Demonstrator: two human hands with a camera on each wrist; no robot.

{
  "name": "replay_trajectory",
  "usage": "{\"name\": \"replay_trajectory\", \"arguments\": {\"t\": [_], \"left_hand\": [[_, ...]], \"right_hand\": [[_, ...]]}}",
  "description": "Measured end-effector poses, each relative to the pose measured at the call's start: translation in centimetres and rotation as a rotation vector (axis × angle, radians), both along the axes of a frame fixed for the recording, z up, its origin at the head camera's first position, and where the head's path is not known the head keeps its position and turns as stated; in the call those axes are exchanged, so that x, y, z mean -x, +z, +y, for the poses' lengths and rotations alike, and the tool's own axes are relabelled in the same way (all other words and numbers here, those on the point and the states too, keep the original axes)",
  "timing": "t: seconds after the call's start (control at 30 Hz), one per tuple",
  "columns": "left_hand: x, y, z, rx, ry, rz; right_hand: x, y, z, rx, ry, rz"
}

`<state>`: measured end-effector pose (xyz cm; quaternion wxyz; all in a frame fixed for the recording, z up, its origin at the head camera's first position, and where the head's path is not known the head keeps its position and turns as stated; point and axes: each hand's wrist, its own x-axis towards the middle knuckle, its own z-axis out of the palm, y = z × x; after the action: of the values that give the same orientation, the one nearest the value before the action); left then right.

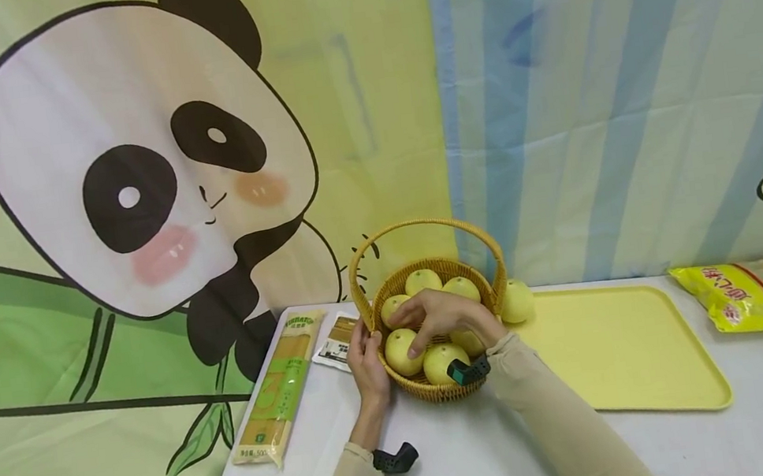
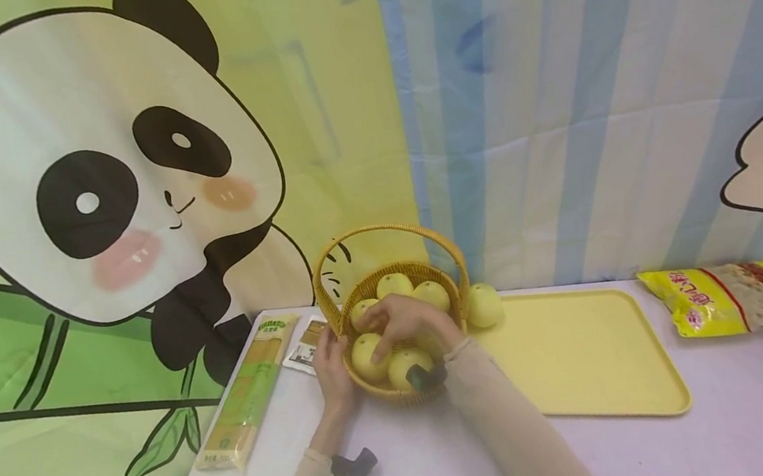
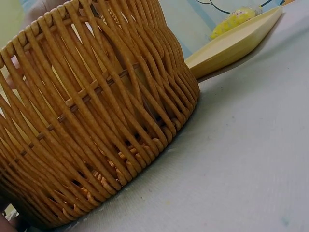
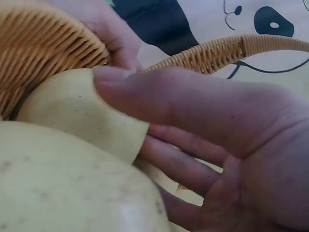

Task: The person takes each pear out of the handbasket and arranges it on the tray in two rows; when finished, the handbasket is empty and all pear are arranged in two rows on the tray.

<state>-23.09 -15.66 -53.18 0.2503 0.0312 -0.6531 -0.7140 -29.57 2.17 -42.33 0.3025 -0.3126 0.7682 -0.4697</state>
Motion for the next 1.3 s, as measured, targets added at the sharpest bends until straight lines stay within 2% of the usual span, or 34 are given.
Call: {"name": "replay_trajectory", "arguments": {"t": [0.2,0.37,0.67,0.83,1.03,1.13,1.3], "left_hand": [[-0.1,0.3,-0.2,0.013,-0.002,0.006],[-0.3,0.4,0.0,0.025,-0.002,-0.002],[0.0,0.2,0.0,0.013,-0.008,0.022],[-0.1,0.1,0.1,0.013,-0.005,0.014],[-0.2,0.3,0.2,0.020,0.002,-0.003],[-0.2,0.2,0.2,0.018,-0.003,0.001],[-0.1,0.2,0.0,0.019,0.008,-0.007]], "right_hand": [[0.1,-0.7,-0.9,-0.058,-0.033,0.013],[0.0,-1.1,-1.2,-0.028,-0.043,-0.049],[0.5,-1.7,-1.4,-0.004,0.031,-0.008],[0.4,-1.9,-1.3,0.030,0.023,-0.029],[-0.2,-1.5,-1.1,0.086,-0.029,-0.048],[-0.7,-0.7,-0.8,0.084,-0.055,0.010],[-1.3,1.0,-0.1,0.095,-0.050,0.220]]}}
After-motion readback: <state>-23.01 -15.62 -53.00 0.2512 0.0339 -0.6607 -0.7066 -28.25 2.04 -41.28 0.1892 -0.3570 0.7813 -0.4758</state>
